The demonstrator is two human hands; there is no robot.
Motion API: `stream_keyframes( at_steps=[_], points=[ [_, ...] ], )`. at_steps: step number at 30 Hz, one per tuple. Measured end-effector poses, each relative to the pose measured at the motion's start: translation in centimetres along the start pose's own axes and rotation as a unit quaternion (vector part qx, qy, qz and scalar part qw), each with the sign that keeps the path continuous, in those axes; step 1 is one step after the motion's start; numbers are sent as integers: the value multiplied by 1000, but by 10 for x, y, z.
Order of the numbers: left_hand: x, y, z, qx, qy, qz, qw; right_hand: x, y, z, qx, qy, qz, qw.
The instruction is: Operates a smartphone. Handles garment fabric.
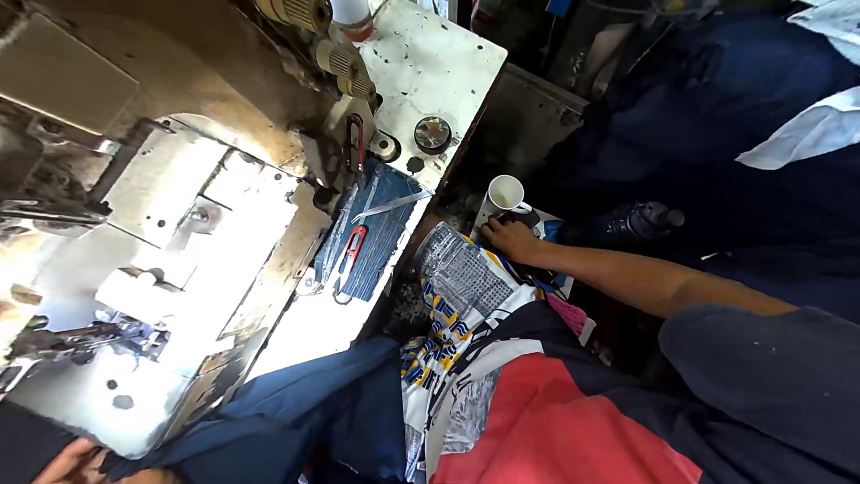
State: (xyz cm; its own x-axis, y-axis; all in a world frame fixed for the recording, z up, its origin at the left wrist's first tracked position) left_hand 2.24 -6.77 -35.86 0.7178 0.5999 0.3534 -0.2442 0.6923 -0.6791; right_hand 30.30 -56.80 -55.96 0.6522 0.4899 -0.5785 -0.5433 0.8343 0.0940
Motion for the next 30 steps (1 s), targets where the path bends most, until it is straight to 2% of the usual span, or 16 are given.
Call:
stream_keyframes(
  at_steps=[2, 5, 13, 18, 22, 26, 30],
  points=[
    [1, 6, 4, -6, 33, 3, 999, 3, -1, 4, -17, 2, 7, 1000],
    [2, -1, 2, -21, 32, 2, 999, 6, -2, 8, -34, -13, 16, 999],
    [0, -13, 3, -24, 39, 12, 999, -2, 4, 23, -23, 37, 21, 999],
    [1, -1, 3, -29, 36, -16, 999, -26, 16, 43, -12, 54, 1, 998],
    [1, 4, 5, -39, 39, -24, 998, -43, 12, 53, 9, 23, -44, 999],
    [-1, 0, 4, -48, 38, -10, 998, -69, 10, 85, 32, -21, -84, 996],
    [-3, 4, 5, -46, 34, 0, 998, -111, 9, 127, 54, -124, -68, 988]
  ],
)
Point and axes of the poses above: each hand's wrist, its own x-axis towards the middle knuckle, its own z-axis out of the back of the hand, y = z × x, the point moved 1 cm from there along x, towards the middle knuckle, and after that the axes turned 12 degrees about y, right-handed, at the moved point
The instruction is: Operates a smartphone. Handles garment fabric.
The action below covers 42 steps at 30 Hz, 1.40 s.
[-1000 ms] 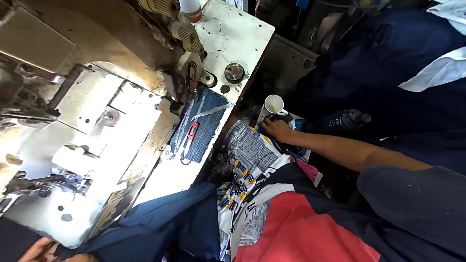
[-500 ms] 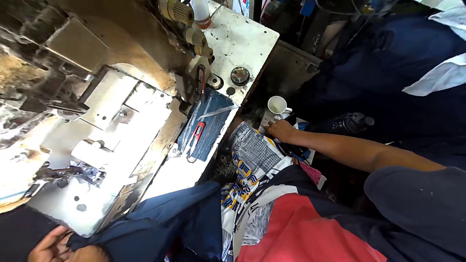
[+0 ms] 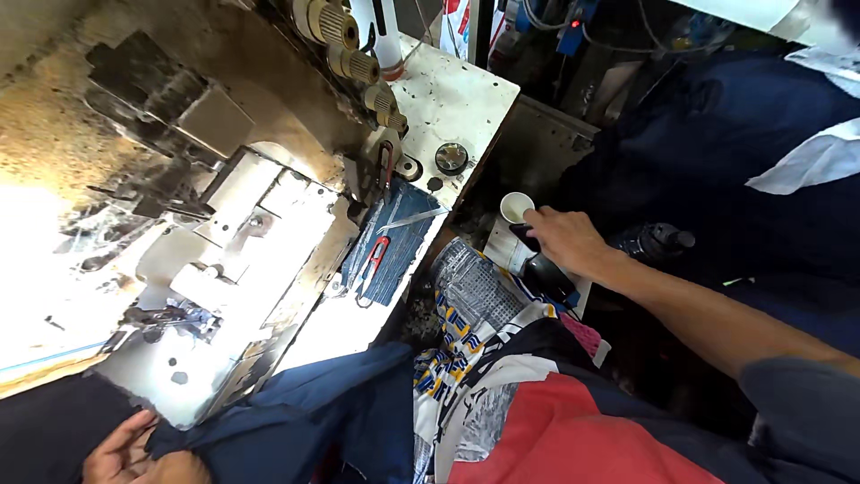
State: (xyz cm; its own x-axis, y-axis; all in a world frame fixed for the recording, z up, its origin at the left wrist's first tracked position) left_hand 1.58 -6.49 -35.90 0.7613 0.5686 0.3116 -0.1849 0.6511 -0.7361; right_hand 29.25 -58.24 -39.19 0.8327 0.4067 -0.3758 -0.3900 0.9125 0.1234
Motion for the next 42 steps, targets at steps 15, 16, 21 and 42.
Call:
stream_keyframes(
  at_steps=[15, 16, 21, 42],
  points=[
    [-1, 2, 5, 28, -11, -22, 999, -31, -7, -24, 828, 39, 210, 519],
    [0, 4, 5, 28, -8, -24, 999, -34, -4, -27, 830, 69, 268, 484],
    [-1, 3, 4, 38, -16, -12, 999, -30, 25, -22, 781, 215, 388, 439],
    [-1, 4, 3, 42, -12, -9, 999, 8, 109, -31, 828, 356, 355, 248]
  ],
)
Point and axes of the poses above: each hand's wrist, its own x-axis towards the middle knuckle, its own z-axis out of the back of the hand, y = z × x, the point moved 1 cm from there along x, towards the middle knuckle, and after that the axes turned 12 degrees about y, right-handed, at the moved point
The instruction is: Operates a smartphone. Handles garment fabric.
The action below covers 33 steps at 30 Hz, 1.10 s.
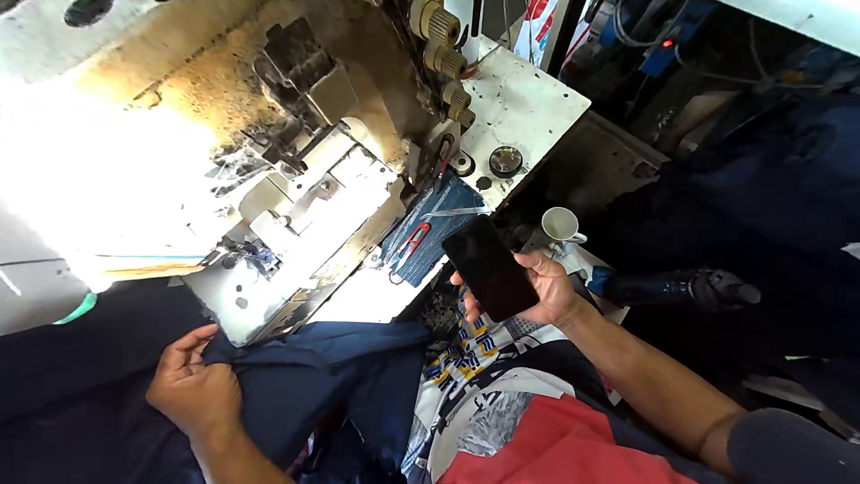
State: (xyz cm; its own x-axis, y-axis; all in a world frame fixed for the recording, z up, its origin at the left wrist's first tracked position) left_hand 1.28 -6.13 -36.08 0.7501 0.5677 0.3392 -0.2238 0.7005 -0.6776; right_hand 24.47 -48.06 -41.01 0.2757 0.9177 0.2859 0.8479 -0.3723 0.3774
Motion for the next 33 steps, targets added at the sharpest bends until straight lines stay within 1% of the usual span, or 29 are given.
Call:
stream_keyframes(
  at_steps=[8, 22, 24, 27, 29, 33],
  points=[
    [-1, 2, 0, 12, 3, 15, 1000, -1, 15, 7, -38, -36, 10, 999],
    [-1, 4, -1, -4, -3, 21, 1000, -13, 23, 10, 14, -74, 40, 996],
    [-1, 6, 0, 2, 0, 23, 1000, -13, 23, 9, -28, -98, 40, 994],
    [-1, 8, 1, 4, 3, 19, 1000, -16, 20, 6, -117, -164, 43, 979],
    [-1, 9, 1, -5, 2, 24, 1000, -18, 20, 6, -152, -180, 47, 971],
    [-2, 10, 2, -9, 2, 26, 1000, -22, 23, 6, -182, -178, 46, 966]
  ],
)
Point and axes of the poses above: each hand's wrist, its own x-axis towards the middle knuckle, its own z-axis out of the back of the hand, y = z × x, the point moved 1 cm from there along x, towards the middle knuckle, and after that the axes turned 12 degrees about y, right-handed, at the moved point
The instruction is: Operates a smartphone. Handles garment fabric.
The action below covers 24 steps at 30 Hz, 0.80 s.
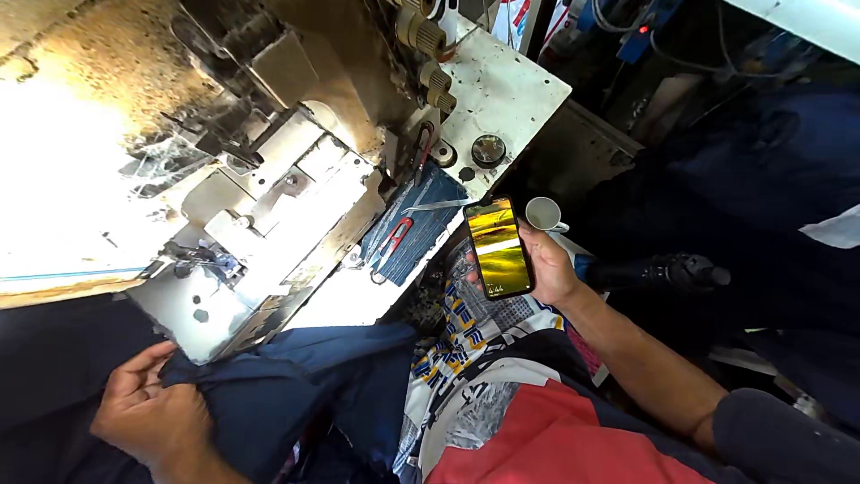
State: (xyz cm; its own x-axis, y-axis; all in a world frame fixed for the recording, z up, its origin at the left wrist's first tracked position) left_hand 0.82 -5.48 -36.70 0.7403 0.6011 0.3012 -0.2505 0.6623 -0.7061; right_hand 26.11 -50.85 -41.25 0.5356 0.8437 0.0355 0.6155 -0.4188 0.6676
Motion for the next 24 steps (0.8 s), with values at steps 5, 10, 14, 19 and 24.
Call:
stream_keyframes(
  at_steps=[5, 10, 14, 19, 24],
  points=[
    [0, 1, 0, -1, 1, -5, 1000, -4, 1, 0, -10, -9, 3, 1000],
    [0, 4, 1, -10, 3, -5, 1000, -6, 0, 0, -24, -14, -4, 1000],
    [0, 6, 0, -5, 2, -6, 1000, -8, -2, 1, -29, -20, -4, 999],
    [0, 6, 0, -5, 0, -6, 1000, -7, -4, -1, -26, -70, -14, 997],
    [0, 0, -1, -10, -2, -1, 1000, -10, -8, 6, 2, -58, -16, 998]
  ],
)
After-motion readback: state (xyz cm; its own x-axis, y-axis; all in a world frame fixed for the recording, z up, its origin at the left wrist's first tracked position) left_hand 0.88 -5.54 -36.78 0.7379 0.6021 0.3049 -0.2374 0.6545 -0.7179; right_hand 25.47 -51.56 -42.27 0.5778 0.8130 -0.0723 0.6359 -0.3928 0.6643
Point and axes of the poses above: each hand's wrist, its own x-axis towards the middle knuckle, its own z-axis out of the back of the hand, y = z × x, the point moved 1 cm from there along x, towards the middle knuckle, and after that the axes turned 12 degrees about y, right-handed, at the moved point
